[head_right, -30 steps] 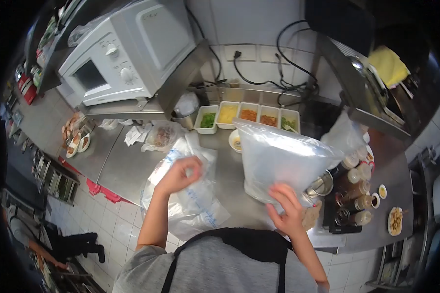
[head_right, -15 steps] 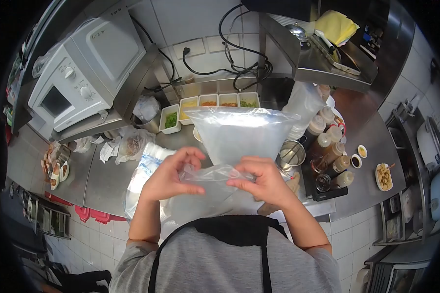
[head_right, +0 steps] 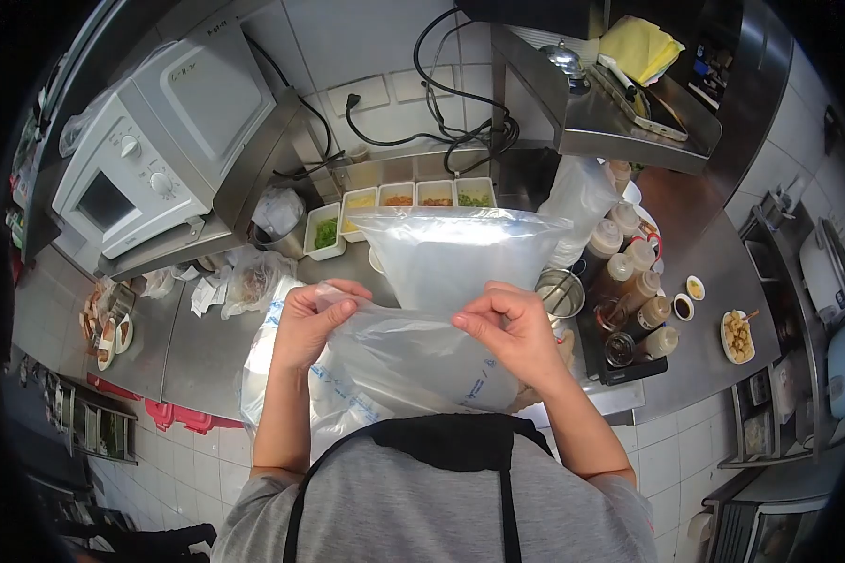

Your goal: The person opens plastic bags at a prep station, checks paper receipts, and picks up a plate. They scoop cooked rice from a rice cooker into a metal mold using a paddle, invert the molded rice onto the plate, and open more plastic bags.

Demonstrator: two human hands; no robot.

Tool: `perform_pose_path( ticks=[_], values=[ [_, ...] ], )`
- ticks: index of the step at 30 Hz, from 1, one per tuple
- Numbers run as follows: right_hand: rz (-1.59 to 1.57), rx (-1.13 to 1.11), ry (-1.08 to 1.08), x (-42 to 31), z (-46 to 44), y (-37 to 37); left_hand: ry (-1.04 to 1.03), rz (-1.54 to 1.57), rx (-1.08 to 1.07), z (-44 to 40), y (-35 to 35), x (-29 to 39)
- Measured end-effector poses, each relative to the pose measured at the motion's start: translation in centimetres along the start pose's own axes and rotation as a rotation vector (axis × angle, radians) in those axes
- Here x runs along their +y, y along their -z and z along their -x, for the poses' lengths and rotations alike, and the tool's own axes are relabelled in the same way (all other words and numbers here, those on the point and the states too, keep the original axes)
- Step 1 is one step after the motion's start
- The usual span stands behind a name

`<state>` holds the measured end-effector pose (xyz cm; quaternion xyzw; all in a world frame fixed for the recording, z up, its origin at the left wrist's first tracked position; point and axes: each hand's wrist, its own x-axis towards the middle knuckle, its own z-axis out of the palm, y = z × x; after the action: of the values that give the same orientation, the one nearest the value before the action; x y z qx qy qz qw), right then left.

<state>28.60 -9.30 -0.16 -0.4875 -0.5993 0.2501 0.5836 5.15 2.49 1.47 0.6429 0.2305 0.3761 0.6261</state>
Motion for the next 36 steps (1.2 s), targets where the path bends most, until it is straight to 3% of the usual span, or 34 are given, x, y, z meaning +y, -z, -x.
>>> perform_pose_path(
  ticks=[5, 8, 11, 13, 17, 19, 22, 23, 25, 26, 29, 32, 35, 36],
  values=[
    [0.16, 0.022, 0.019, 0.7, 0.0, -0.6, -0.314, 0.166, -0.348, -0.2, -1.8, -1.9],
    [0.114, 0.029, 0.127, 0.8, -0.1, -1.9, -0.174, -0.071, -0.735, 0.2, -3.7, -1.9],
    [-0.021, 0.052, 0.22, 1.7, -0.1, -2.6, 0.037, -0.078, -0.835, -0.6, -4.7, -4.4],
    [-0.134, 0.113, 0.175, 3.2, -0.2, -2.2, -0.055, 0.058, -0.649, -1.0, -4.8, -5.3],
    [-0.371, 0.045, -0.182, 5.0, 0.8, 0.8, -0.252, 0.214, -0.324, -1.8, -4.7, -5.9],
    [-0.374, 0.019, -0.245, 5.2, 1.4, 0.5, -0.124, 0.245, -0.253, -1.6, -4.1, -5.5],
    [-0.357, -0.202, -0.15, 4.6, 1.6, -0.4, -0.11, 0.32, -0.181, -2.0, -3.1, -5.6],
    [-0.237, -0.247, -0.147, 4.1, 1.4, 0.0, -0.133, 0.351, -0.162, -2.1, -2.8, -5.7],
    [0.004, -0.332, -0.144, 2.8, 1.0, 1.4, 0.013, 0.176, -0.167, -1.7, -2.3, -5.9],
    [0.041, -0.222, -0.092, 2.6, 0.7, 1.7, 0.087, 0.09, -0.17, -1.4, -2.2, -6.1],
    [0.165, 0.094, 0.157, 1.6, -0.2, 2.2, -0.095, -0.176, -0.351, -1.3, -3.5, -8.0],
    [-0.322, 0.03, 0.034, 3.3, 0.3, 1.7, -0.046, -0.068, -0.746, -1.5, -2.6, -8.6],
    [-0.967, -0.3, -0.418, 3.1, 2.3, 2.5, 0.023, 0.121, -0.379, -1.3, -0.7, -9.3],
    [-0.805, -0.349, -0.415, 3.1, 2.2, 3.1, 0.003, 0.273, -0.199, -1.5, -0.7, -7.3]
  ],
)
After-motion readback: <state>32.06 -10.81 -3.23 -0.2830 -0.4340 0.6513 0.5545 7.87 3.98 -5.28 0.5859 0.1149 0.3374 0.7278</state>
